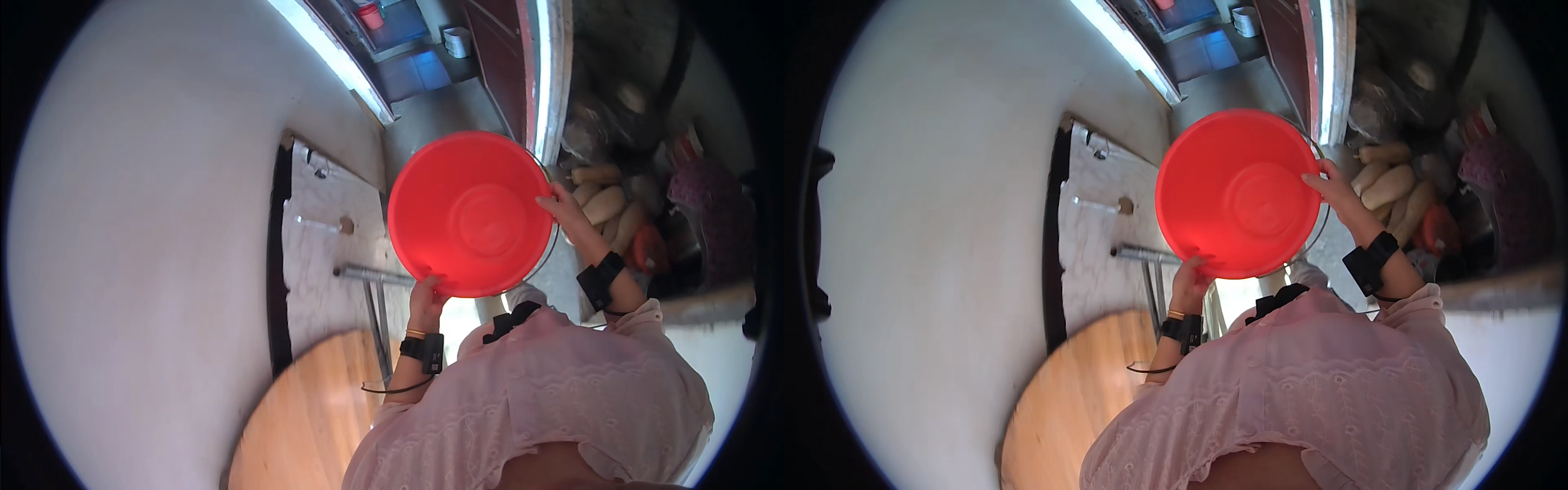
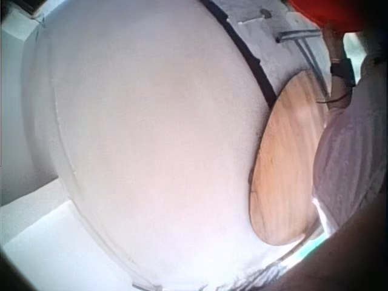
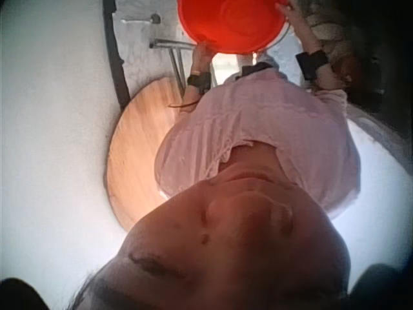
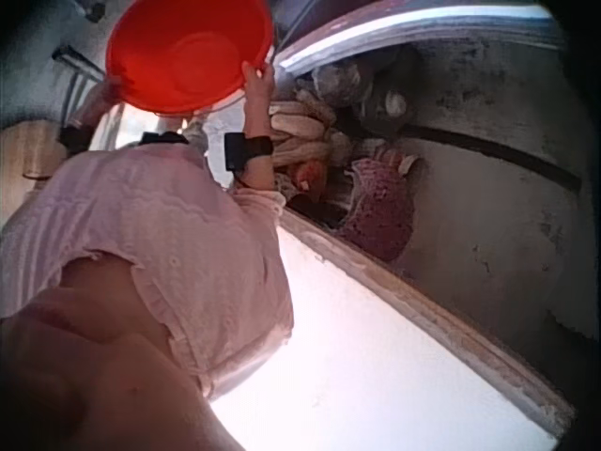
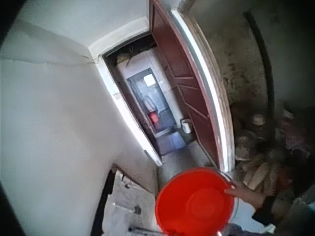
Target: The person hangs a white shirt and a dark garment on a metal clothes rack using hangers. They then carry a red basin and a bucket with a ladle, moving between the outdoor yard and an indoor storage area.
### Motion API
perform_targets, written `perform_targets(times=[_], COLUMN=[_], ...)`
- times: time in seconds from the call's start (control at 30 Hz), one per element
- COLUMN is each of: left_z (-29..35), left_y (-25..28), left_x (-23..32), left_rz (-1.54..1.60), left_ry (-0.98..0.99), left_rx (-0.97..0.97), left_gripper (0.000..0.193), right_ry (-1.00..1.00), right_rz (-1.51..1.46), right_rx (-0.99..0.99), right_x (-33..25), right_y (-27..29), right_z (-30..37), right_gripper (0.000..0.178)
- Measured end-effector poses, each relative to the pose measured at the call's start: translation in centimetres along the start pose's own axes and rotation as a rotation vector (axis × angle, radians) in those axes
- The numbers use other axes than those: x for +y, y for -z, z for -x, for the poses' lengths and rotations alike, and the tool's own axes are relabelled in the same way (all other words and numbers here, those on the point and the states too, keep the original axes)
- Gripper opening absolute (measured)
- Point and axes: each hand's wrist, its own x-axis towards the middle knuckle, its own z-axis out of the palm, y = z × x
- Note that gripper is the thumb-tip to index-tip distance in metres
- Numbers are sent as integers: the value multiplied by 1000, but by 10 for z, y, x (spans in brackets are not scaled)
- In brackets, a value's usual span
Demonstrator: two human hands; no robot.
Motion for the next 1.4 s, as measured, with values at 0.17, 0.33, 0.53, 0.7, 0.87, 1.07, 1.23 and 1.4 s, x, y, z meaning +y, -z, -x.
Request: perform_targets(times=[0.17,0.33,0.53,0.7,0.87,1.07,1.23,1.4], left_z=[-177,-325,-520,-707,-859,-1079,-1252,-1391], left_y=[-57,-116,-173,-244,-343,-434,-486,-518], left_x=[55,176,285,397,500,572,639,736], left_rz=[-19,-93,133,19,-47,-142,-317,143], left_ry=[-94,-127,-157,-46,2,-9,-222,-13], left_rx=[-94,-64,-71,-71,-132,-183,-246,71], left_gripper=[31,28,28,28,28,26,27,26], right_ry=[-22,-152,-140,-156,-161,-227,-60,-86], right_rz=[211,163,-67,-94,-135,-80,-315,-269], right_rx=[-70,-131,-161,-87,23,28,24,-7], right_x=[-42,-118,-150,-192,-257,-286,-311,-360], right_y=[2,-46,-93,-101,-87,-61,-77,-118], right_z=[-218,-421,-654,-835,-978,-1183,-1398,-1581], right_gripper=[35,36,32,30,32,30,25,26])
